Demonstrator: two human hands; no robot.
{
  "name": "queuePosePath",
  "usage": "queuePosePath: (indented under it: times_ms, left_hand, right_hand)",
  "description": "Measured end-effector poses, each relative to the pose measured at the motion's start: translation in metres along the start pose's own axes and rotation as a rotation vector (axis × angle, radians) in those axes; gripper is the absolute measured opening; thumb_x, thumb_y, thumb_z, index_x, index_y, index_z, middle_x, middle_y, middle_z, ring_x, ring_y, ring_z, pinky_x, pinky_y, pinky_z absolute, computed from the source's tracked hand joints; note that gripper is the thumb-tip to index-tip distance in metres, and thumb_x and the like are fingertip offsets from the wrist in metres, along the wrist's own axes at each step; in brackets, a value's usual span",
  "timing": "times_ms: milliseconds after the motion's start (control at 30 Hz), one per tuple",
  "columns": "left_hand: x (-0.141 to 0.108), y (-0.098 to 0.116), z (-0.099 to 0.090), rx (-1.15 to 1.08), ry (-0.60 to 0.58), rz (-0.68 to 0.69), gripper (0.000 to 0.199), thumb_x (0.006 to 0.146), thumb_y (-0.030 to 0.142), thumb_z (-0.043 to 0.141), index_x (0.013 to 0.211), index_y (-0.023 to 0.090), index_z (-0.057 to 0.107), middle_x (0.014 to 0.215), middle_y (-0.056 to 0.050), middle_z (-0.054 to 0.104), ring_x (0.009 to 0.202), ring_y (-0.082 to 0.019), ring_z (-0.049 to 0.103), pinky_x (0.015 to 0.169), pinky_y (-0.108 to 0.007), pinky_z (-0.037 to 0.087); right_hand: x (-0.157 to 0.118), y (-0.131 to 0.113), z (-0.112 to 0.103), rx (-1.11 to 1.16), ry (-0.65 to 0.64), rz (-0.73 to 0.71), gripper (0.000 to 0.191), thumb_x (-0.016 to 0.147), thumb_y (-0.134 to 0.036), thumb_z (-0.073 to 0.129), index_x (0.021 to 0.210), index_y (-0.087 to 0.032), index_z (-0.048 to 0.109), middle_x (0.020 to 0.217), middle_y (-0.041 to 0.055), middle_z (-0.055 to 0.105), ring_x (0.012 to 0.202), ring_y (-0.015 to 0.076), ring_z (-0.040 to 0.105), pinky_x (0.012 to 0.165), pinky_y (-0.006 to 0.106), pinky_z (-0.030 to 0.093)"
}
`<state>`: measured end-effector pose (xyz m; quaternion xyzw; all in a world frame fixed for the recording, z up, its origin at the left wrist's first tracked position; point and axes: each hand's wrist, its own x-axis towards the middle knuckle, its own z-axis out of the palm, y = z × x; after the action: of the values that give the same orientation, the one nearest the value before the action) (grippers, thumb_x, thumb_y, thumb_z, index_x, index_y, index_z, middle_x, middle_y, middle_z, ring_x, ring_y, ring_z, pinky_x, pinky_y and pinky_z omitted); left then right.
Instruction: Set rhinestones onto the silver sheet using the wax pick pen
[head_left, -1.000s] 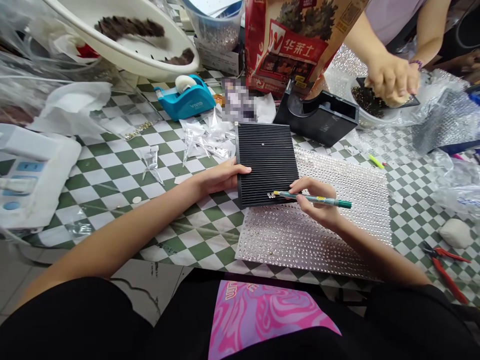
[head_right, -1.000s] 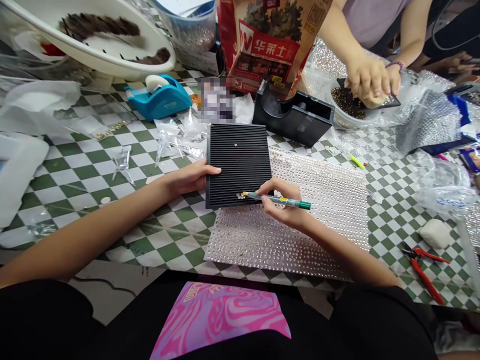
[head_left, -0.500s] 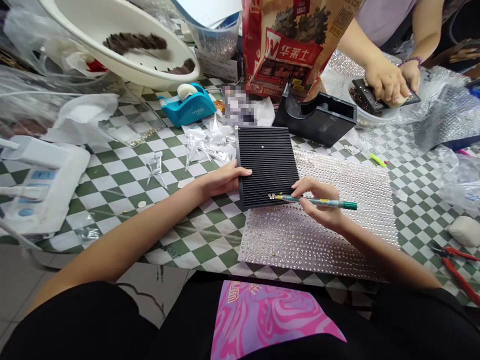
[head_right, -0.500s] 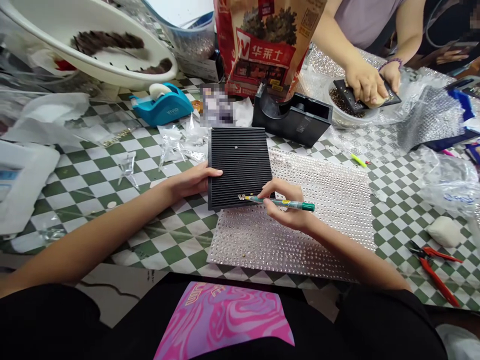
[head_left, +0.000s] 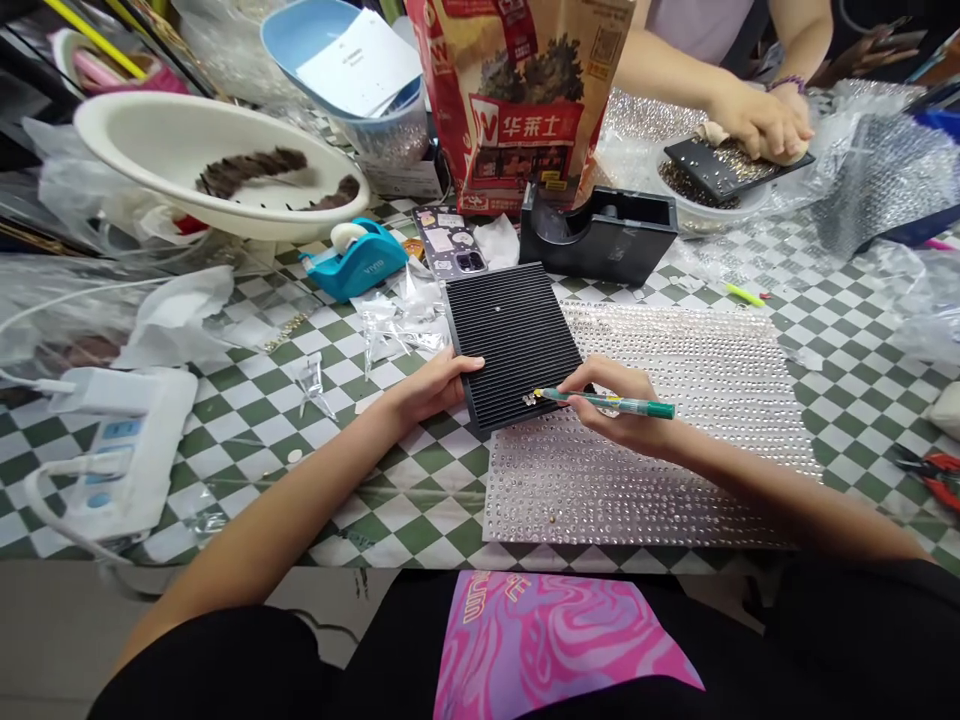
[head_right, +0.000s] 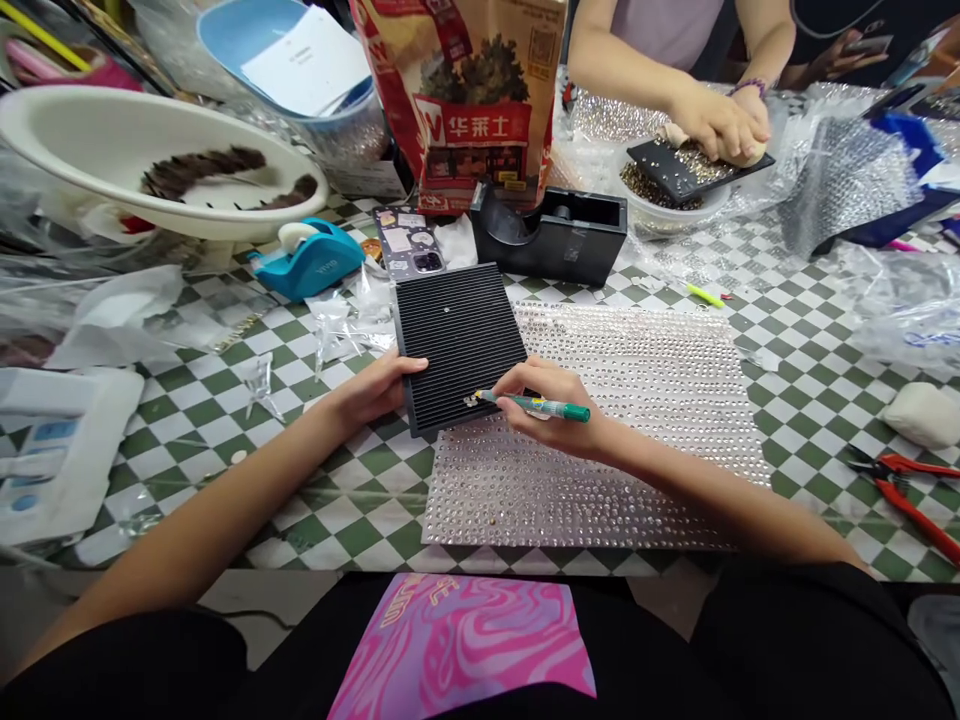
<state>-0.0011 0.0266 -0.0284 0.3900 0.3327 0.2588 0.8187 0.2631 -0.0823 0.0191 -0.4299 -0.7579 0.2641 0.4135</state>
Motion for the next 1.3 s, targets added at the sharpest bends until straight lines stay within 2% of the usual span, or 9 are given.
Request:
queuePosePath:
  times_ms: [167,367,533,733,867,967,1100,1300]
  left_hand:
    - [0.002,-0.002,-0.003,-0.003,-0.007,-0.004,0.031,0.083,0.019,0.083,0.112,0.017,0.073,0.110,-0.011,0.084,0.099,-0.023,0.082,0.080,-0.024,0.067]
    - [0.003,-0.005,-0.005,0.021,-0.019,0.003,0.042,0.084,0.020,0.080,0.125,0.014,0.072,0.118,-0.016,0.082,0.113,-0.030,0.079,0.092,-0.032,0.066]
    - [0.003,-0.005,-0.002,0.029,-0.033,0.020,0.044,0.087,0.019,0.078,0.129,0.015,0.069,0.121,-0.015,0.081,0.117,-0.031,0.077,0.097,-0.034,0.066]
    - [0.004,-0.005,-0.002,0.015,-0.022,0.030,0.044,0.087,0.017,0.076,0.130,0.015,0.069,0.118,-0.015,0.082,0.112,-0.029,0.079,0.097,-0.035,0.066]
    - [0.006,-0.006,-0.004,0.016,-0.049,0.040,0.041,0.087,0.018,0.076,0.127,0.016,0.071,0.118,-0.014,0.082,0.113,-0.029,0.079,0.097,-0.036,0.065]
    - [0.007,-0.006,-0.004,0.004,-0.056,0.054,0.041,0.087,0.017,0.077,0.127,0.015,0.071,0.117,-0.014,0.083,0.113,-0.029,0.079,0.094,-0.033,0.065]
    - [0.006,-0.006,-0.003,-0.011,-0.068,0.059,0.039,0.088,0.017,0.077,0.126,0.015,0.070,0.116,-0.014,0.083,0.113,-0.028,0.079,0.090,-0.028,0.065]
    - [0.004,-0.004,0.001,-0.034,-0.067,0.027,0.042,0.084,0.017,0.080,0.125,0.014,0.069,0.126,-0.016,0.080,0.117,-0.031,0.078,0.092,-0.034,0.067]
  right_hand:
    - [-0.001,-0.002,-0.001,0.029,0.020,0.008,0.007,0.094,-0.019,0.064,0.091,-0.023,0.068,0.084,0.0007,0.074,0.073,0.0130,0.067,0.066,0.030,0.052]
    - [-0.003,-0.004,0.001,0.035,-0.024,0.034,0.010,0.092,-0.017,0.061,0.089,-0.024,0.069,0.082,0.0005,0.074,0.069,0.0126,0.064,0.064,0.030,0.050]
    - [-0.004,-0.003,0.002,0.011,-0.021,0.018,0.011,0.091,-0.017,0.061,0.088,-0.024,0.069,0.081,0.0000,0.073,0.068,0.0125,0.064,0.065,0.030,0.050]
    - [-0.001,-0.006,0.002,-0.006,0.026,-0.043,0.013,0.091,-0.014,0.061,0.085,-0.023,0.068,0.078,-0.0008,0.074,0.065,0.0112,0.064,0.059,0.028,0.049]
    - [-0.001,-0.007,0.001,0.009,0.044,-0.031,0.012,0.090,-0.015,0.061,0.084,-0.023,0.068,0.078,-0.0009,0.075,0.064,0.0117,0.066,0.057,0.028,0.050]
    - [-0.001,-0.005,0.000,0.010,0.059,-0.018,0.012,0.090,-0.016,0.061,0.085,-0.023,0.069,0.078,-0.0007,0.075,0.066,0.0120,0.068,0.058,0.028,0.051]
    - [-0.001,0.000,-0.007,0.027,0.125,0.030,0.010,0.092,-0.021,0.062,0.086,-0.024,0.070,0.078,-0.0005,0.076,0.069,0.0139,0.071,0.060,0.031,0.053]
    - [0.008,0.017,-0.033,0.041,0.307,0.047,0.006,0.092,-0.024,0.066,0.089,-0.025,0.071,0.081,-0.0018,0.076,0.071,0.0161,0.077,0.062,0.031,0.061]
